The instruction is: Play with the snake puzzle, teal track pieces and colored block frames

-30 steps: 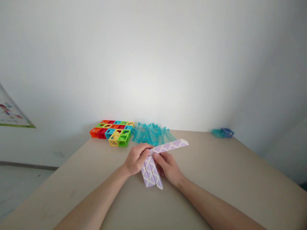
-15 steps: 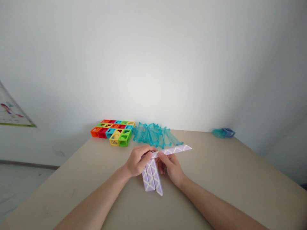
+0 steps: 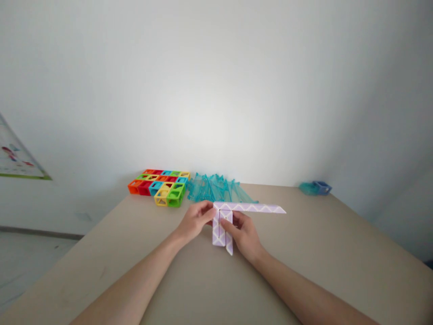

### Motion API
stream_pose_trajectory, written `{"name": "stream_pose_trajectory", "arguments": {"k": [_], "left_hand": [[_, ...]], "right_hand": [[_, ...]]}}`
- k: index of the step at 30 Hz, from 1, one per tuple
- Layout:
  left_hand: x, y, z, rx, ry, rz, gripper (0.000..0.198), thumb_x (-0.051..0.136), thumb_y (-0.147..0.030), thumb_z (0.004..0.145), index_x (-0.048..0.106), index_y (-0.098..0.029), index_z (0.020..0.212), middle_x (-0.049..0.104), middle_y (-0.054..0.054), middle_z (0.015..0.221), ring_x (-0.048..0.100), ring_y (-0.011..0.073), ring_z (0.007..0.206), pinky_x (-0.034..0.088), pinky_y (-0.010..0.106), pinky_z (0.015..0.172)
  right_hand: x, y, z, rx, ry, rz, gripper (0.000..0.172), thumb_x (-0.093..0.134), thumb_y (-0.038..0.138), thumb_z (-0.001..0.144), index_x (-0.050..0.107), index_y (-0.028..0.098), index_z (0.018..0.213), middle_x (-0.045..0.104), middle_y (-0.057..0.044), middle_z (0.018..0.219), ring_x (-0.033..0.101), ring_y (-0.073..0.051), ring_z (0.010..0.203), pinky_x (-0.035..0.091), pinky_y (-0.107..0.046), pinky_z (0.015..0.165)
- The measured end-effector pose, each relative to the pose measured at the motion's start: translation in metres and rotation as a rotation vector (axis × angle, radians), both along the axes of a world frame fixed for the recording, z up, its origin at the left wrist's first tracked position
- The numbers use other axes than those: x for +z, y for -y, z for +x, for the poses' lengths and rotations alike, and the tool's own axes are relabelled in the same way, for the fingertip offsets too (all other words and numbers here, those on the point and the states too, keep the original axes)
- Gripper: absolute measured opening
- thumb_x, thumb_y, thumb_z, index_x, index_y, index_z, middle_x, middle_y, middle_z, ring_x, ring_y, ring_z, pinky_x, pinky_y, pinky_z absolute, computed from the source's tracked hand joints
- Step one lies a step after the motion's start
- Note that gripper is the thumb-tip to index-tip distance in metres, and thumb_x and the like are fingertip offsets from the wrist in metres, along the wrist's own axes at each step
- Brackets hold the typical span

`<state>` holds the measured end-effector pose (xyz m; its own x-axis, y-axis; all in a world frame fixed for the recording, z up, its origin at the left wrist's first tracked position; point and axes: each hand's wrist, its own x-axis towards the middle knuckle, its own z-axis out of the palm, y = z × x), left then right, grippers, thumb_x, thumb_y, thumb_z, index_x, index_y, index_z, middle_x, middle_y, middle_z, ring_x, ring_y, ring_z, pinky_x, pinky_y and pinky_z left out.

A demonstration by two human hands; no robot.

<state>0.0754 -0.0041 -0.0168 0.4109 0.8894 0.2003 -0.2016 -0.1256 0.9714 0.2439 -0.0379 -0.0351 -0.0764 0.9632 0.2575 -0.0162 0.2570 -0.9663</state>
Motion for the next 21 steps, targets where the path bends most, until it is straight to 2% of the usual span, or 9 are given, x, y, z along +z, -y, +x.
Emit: {"name": "stream_pose_trajectory", "arguments": {"k": [3, 8, 15, 18, 21], "left_hand": [[-0.002, 0.002, 0.005, -0.007, 0.009, -0.029, 0.033, 0.068, -0.045, 0.075, 0.06, -0.012, 0.078, 0.053, -0.002, 0.066, 0.05, 0.01, 0.06, 0.042, 0.022, 0.058], [-0.013, 0.001, 0.008, -0.093, 0.047, -0.13, 0.038, 0.065, -0.049, 0.077, 0.057, -0.014, 0.086, 0.053, -0.001, 0.072, 0.05, 0.0109, 0.062, 0.042, 0.023, 0.061], [-0.016, 0.003, 0.01, -0.056, -0.038, -0.028, 0.045, 0.062, -0.055, 0.077, 0.06, -0.013, 0.094, 0.052, 0.0, 0.072, 0.046, 0.0108, 0.06, 0.038, 0.023, 0.057], [-0.015, 0.003, 0.012, -0.055, -0.049, -0.062, 0.047, 0.061, -0.056, 0.078, 0.061, -0.013, 0.096, 0.052, 0.0, 0.071, 0.046, 0.0112, 0.059, 0.037, 0.023, 0.056], [-0.017, 0.003, 0.013, -0.047, -0.045, -0.109, 0.044, 0.06, -0.053, 0.079, 0.061, -0.013, 0.096, 0.053, 0.0, 0.069, 0.047, 0.0116, 0.059, 0.037, 0.023, 0.056]], "right_hand": [[0.0, 0.002, -0.001, -0.027, -0.067, -0.045, 0.033, 0.066, 0.046, 0.078, 0.066, 0.015, 0.089, 0.064, -0.004, 0.074, 0.058, -0.018, 0.065, 0.044, -0.028, 0.056], [0.004, 0.004, -0.004, -0.056, -0.167, -0.116, 0.036, 0.067, 0.047, 0.076, 0.063, 0.017, 0.096, 0.055, 0.002, 0.06, 0.047, -0.013, 0.049, 0.04, -0.025, 0.045], [0.005, 0.002, 0.0, -0.025, -0.203, -0.126, 0.028, 0.069, 0.043, 0.072, 0.061, 0.017, 0.076, 0.046, 0.005, 0.053, 0.039, -0.01, 0.047, 0.032, -0.024, 0.044], [0.003, 0.001, 0.002, -0.017, -0.249, -0.136, 0.031, 0.069, 0.044, 0.071, 0.055, 0.018, 0.066, 0.039, 0.007, 0.049, 0.033, -0.009, 0.045, 0.026, -0.023, 0.043], [0.002, 0.002, 0.001, -0.032, -0.258, -0.144, 0.034, 0.069, 0.047, 0.071, 0.052, 0.019, 0.063, 0.036, 0.007, 0.048, 0.03, -0.008, 0.045, 0.023, -0.023, 0.043]]}}
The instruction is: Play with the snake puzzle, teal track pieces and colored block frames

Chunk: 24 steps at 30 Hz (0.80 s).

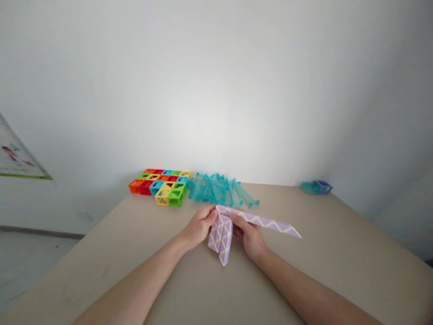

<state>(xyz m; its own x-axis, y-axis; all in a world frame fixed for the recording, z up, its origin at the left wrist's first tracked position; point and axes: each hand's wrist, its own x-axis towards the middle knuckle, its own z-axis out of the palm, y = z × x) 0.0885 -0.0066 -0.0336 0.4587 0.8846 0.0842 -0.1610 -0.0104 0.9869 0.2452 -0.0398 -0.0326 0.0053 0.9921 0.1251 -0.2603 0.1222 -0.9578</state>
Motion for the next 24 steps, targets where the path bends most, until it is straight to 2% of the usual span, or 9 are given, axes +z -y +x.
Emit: {"name": "stream_pose_trajectory", "arguments": {"k": [6, 10, 16, 21, 24], "left_hand": [[-0.0044, 0.0006, 0.0045, 0.043, 0.021, 0.038, 0.04, 0.056, -0.05, 0.083, 0.064, -0.013, 0.095, 0.061, 0.002, 0.075, 0.052, 0.0149, 0.069, 0.04, 0.026, 0.067], [-0.0017, 0.004, 0.0079, 0.023, 0.053, 0.003, 0.041, 0.057, -0.052, 0.082, 0.063, -0.013, 0.093, 0.059, 0.001, 0.07, 0.051, 0.0145, 0.066, 0.039, 0.026, 0.065], [0.0013, 0.0073, 0.008, 0.121, -0.022, 0.112, 0.042, 0.054, -0.053, 0.083, 0.065, -0.013, 0.091, 0.059, 0.0, 0.072, 0.048, 0.0133, 0.064, 0.038, 0.025, 0.063], [-0.0037, 0.0063, 0.0082, 0.083, 0.048, 0.015, 0.04, 0.058, -0.053, 0.081, 0.064, -0.014, 0.09, 0.058, -0.001, 0.068, 0.049, 0.0117, 0.061, 0.038, 0.023, 0.06], [-0.0017, 0.0076, 0.009, 0.065, 0.074, -0.072, 0.04, 0.062, -0.053, 0.078, 0.063, -0.015, 0.09, 0.056, -0.003, 0.063, 0.05, 0.0111, 0.056, 0.041, 0.023, 0.056]], "right_hand": [[0.0053, 0.0032, -0.0039, -0.051, -0.015, -0.012, 0.034, 0.073, 0.045, 0.066, 0.052, 0.019, 0.06, 0.036, 0.007, 0.048, 0.029, -0.009, 0.045, 0.021, -0.025, 0.043], [0.0054, 0.0036, -0.0055, -0.074, -0.041, -0.028, 0.033, 0.074, 0.044, 0.064, 0.052, 0.019, 0.061, 0.037, 0.007, 0.049, 0.029, -0.008, 0.045, 0.02, -0.024, 0.043], [0.0029, 0.0057, -0.0096, -0.083, -0.053, -0.05, 0.033, 0.073, 0.044, 0.066, 0.052, 0.019, 0.064, 0.035, 0.008, 0.048, 0.027, -0.007, 0.044, 0.019, -0.024, 0.043], [0.0042, 0.008, -0.0103, -0.085, -0.055, -0.045, 0.033, 0.073, 0.044, 0.066, 0.052, 0.019, 0.066, 0.035, 0.007, 0.051, 0.029, -0.008, 0.045, 0.017, -0.024, 0.042], [0.0042, 0.0078, -0.0087, -0.093, -0.043, -0.032, 0.033, 0.072, 0.045, 0.067, 0.052, 0.019, 0.065, 0.035, 0.007, 0.05, 0.028, -0.008, 0.044, 0.018, -0.024, 0.042]]}}
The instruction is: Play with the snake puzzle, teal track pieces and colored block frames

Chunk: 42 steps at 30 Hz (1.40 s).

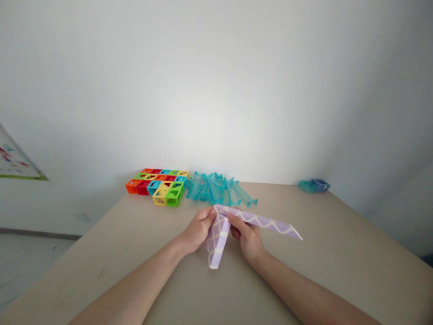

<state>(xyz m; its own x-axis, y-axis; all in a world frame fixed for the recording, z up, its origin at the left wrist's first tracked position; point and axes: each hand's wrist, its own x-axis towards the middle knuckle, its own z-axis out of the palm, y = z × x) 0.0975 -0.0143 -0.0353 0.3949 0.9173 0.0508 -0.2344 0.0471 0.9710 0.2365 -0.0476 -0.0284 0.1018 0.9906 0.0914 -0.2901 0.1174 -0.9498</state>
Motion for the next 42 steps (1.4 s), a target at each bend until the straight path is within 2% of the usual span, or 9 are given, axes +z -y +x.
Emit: {"name": "stream_pose_trajectory", "arguments": {"k": [4, 8, 13, 19, 25, 31, 34, 38, 42], "left_hand": [[0.005, 0.003, 0.0, -0.017, 0.013, -0.108, 0.043, 0.064, -0.055, 0.074, 0.06, -0.016, 0.091, 0.054, -0.004, 0.058, 0.051, 0.0117, 0.048, 0.046, 0.026, 0.049], [0.008, 0.005, 0.001, -0.001, 0.019, -0.112, 0.043, 0.066, -0.056, 0.072, 0.058, -0.015, 0.084, 0.054, -0.003, 0.055, 0.052, 0.0117, 0.044, 0.046, 0.025, 0.043], [0.013, 0.007, 0.001, -0.024, 0.059, -0.163, 0.04, 0.065, -0.053, 0.071, 0.054, -0.014, 0.072, 0.053, -0.001, 0.05, 0.052, 0.0141, 0.037, 0.045, 0.028, 0.036], [0.016, 0.001, -0.006, -0.438, 0.147, -0.216, 0.027, 0.058, -0.039, 0.074, 0.055, -0.012, 0.07, 0.053, 0.001, 0.049, 0.045, 0.0111, 0.033, 0.048, 0.029, 0.039], [0.018, -0.007, -0.014, -0.659, 0.198, -0.354, 0.028, 0.053, -0.041, 0.074, 0.057, -0.013, 0.078, 0.051, 0.0, 0.053, 0.045, 0.0111, 0.035, 0.048, 0.028, 0.042], [0.016, -0.006, -0.016, -0.673, 0.23, -0.323, 0.023, 0.051, -0.036, 0.078, 0.057, -0.014, 0.079, 0.053, 0.0, 0.054, 0.047, 0.0115, 0.036, 0.048, 0.028, 0.044], [0.015, -0.003, -0.016, -0.784, 0.224, -0.349, 0.032, 0.048, -0.043, 0.081, 0.058, -0.013, 0.08, 0.053, 0.001, 0.054, 0.047, 0.0112, 0.036, 0.049, 0.028, 0.046], [0.017, 0.002, -0.018, -0.925, 0.18, -0.421, 0.044, 0.04, -0.053, 0.084, 0.059, -0.013, 0.08, 0.052, 0.001, 0.053, 0.045, 0.0115, 0.035, 0.049, 0.029, 0.045], [0.021, 0.004, -0.021, -0.909, 0.1, -0.409, 0.047, 0.042, -0.057, 0.082, 0.058, -0.014, 0.078, 0.051, 0.001, 0.052, 0.043, 0.0111, 0.033, 0.048, 0.029, 0.043]], "right_hand": [[-0.002, -0.001, 0.002, 0.017, 0.056, 0.062, 0.034, 0.07, 0.046, 0.071, 0.051, 0.019, 0.063, 0.034, 0.007, 0.049, 0.028, -0.008, 0.045, 0.02, -0.025, 0.043], [-0.002, -0.001, 0.002, 0.023, 0.09, 0.092, 0.032, 0.068, 0.046, 0.073, 0.052, 0.02, 0.064, 0.033, 0.007, 0.049, 0.028, -0.009, 0.045, 0.021, -0.025, 0.043], [-0.001, 0.0, 0.002, 0.036, 0.098, 0.105, 0.03, 0.067, 0.046, 0.073, 0.065, 0.016, 0.08, 0.034, 0.007, 0.047, 0.028, -0.009, 0.044, 0.02, -0.025, 0.043], [-0.005, -0.002, 0.003, 0.156, 0.025, 0.16, 0.045, 0.061, 0.055, 0.078, 0.067, 0.014, 0.097, 0.034, 0.007, 0.05, 0.027, -0.008, 0.045, 0.02, -0.024, 0.044], [-0.004, -0.004, 0.007, 0.239, 0.0, 0.136, 0.055, 0.061, 0.064, 0.075, 0.066, 0.015, 0.099, 0.04, 0.004, 0.054, 0.025, -0.009, 0.046, 0.023, -0.024, 0.044], [-0.003, -0.001, 0.002, 0.271, -0.052, 0.113, 0.051, 0.058, 0.063, 0.078, 0.064, 0.018, 0.1, 0.046, 0.003, 0.056, 0.029, -0.009, 0.045, 0.025, -0.023, 0.044], [0.001, 0.003, -0.001, 0.292, -0.068, 0.083, 0.052, 0.053, 0.067, 0.079, 0.064, 0.018, 0.092, 0.051, 0.001, 0.058, 0.04, -0.012, 0.047, 0.028, -0.023, 0.045], [0.01, 0.01, -0.004, 0.356, -0.088, 0.084, 0.056, 0.049, 0.072, 0.078, 0.065, 0.018, 0.077, 0.062, -0.006, 0.081, 0.055, -0.018, 0.068, 0.043, -0.028, 0.061], [0.01, 0.01, -0.004, 0.408, -0.095, 0.103, 0.054, 0.048, 0.068, 0.082, 0.067, 0.018, 0.078, 0.064, -0.008, 0.095, 0.059, -0.02, 0.081, 0.046, -0.03, 0.073]]}}
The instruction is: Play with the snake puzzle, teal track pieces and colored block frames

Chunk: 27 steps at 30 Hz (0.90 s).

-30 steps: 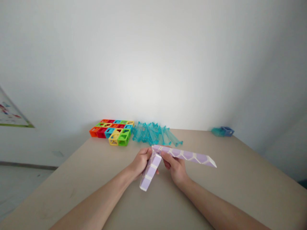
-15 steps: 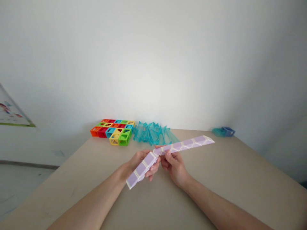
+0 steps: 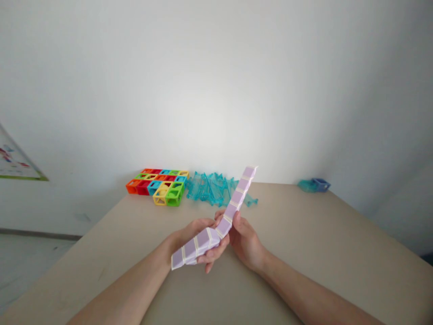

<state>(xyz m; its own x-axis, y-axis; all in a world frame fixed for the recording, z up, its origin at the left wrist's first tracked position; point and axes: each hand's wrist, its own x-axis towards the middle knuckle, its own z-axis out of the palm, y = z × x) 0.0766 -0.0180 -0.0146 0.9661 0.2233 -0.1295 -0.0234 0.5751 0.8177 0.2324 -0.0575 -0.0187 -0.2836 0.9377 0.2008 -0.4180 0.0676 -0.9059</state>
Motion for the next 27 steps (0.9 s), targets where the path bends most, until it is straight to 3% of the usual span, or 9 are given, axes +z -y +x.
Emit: {"name": "stream_pose_trajectory", "arguments": {"k": [3, 6, 9, 11, 13, 15, 23, 27], "left_hand": [[-0.004, 0.001, 0.006, 0.175, -0.001, 0.12, 0.045, 0.05, -0.058, 0.08, 0.057, -0.013, 0.079, 0.054, 0.001, 0.054, 0.045, 0.0104, 0.034, 0.048, 0.029, 0.044], [-0.013, -0.002, 0.014, 0.624, -0.011, 0.277, 0.045, 0.055, -0.06, 0.078, 0.056, -0.015, 0.083, 0.053, -0.001, 0.055, 0.047, 0.0112, 0.037, 0.047, 0.028, 0.044], [-0.018, -0.009, 0.017, 1.066, -0.143, 0.6, 0.043, 0.053, -0.059, 0.081, 0.057, -0.016, 0.08, 0.054, -0.001, 0.061, 0.051, 0.0121, 0.052, 0.045, 0.025, 0.053], [-0.017, -0.013, 0.015, 1.186, -0.247, 0.856, 0.038, 0.051, -0.053, 0.085, 0.06, -0.016, 0.08, 0.058, 0.0, 0.069, 0.054, 0.0135, 0.065, 0.043, 0.025, 0.063], [-0.013, -0.014, 0.012, 1.194, -0.308, 0.997, 0.035, 0.046, -0.048, 0.089, 0.061, -0.017, 0.086, 0.061, 0.001, 0.077, 0.056, 0.0152, 0.074, 0.042, 0.026, 0.07], [-0.01, -0.014, 0.011, 1.154, -0.312, 1.021, 0.034, 0.043, -0.045, 0.091, 0.062, -0.017, 0.092, 0.063, 0.002, 0.082, 0.057, 0.0163, 0.08, 0.042, 0.026, 0.074], [-0.012, -0.018, 0.014, 1.147, -0.252, 0.852, 0.037, 0.048, -0.047, 0.088, 0.06, -0.015, 0.073, 0.057, -0.001, 0.068, 0.051, 0.0134, 0.067, 0.039, 0.023, 0.063], [-0.008, -0.015, 0.013, 0.98, -0.201, 0.807, 0.035, 0.058, -0.047, 0.082, 0.064, -0.013, 0.08, 0.062, 0.002, 0.073, 0.055, 0.015, 0.069, 0.041, 0.024, 0.063]], "right_hand": [[-0.007, -0.005, 0.001, -0.021, -0.002, -0.034, 0.052, 0.045, 0.066, 0.084, 0.066, 0.018, 0.087, 0.065, -0.008, 0.084, 0.061, -0.021, 0.075, 0.048, -0.031, 0.065], [-0.014, -0.009, 0.002, -0.146, 0.024, -0.009, 0.048, 0.048, 0.061, 0.085, 0.063, 0.019, 0.104, 0.064, -0.007, 0.087, 0.06, -0.021, 0.074, 0.048, -0.03, 0.058], [-0.017, -0.012, 0.001, -0.296, 0.144, 0.081, 0.045, 0.059, 0.054, 0.081, 0.06, 0.021, 0.112, 0.062, -0.006, 0.098, 0.058, -0.02, 0.086, 0.05, -0.031, 0.071], [-0.017, -0.012, -0.001, -0.324, 0.277, 0.091, 0.045, 0.067, 0.048, 0.076, 0.058, 0.021, 0.112, 0.063, -0.006, 0.1, 0.058, -0.021, 0.089, 0.049, -0.034, 0.077], [-0.018, -0.012, -0.003, -0.303, 0.387, 0.077, 0.044, 0.07, 0.042, 0.074, 0.058, 0.02, 0.109, 0.064, -0.006, 0.097, 0.06, -0.022, 0.087, 0.05, -0.036, 0.078], [-0.019, -0.012, -0.004, -0.288, 0.442, 0.077, 0.039, 0.07, 0.039, 0.074, 0.058, 0.018, 0.106, 0.065, -0.006, 0.094, 0.062, -0.022, 0.083, 0.051, -0.037, 0.075], [-0.019, -0.009, 0.001, -0.369, 0.522, 0.164, 0.032, 0.065, 0.034, 0.079, 0.059, 0.019, 0.106, 0.065, -0.005, 0.09, 0.061, -0.02, 0.078, 0.052, -0.033, 0.067], [-0.02, -0.013, 0.004, -0.455, 0.443, 0.174, 0.031, 0.067, 0.036, 0.078, 0.058, 0.018, 0.102, 0.066, -0.006, 0.092, 0.063, -0.022, 0.083, 0.052, -0.033, 0.068]]}}
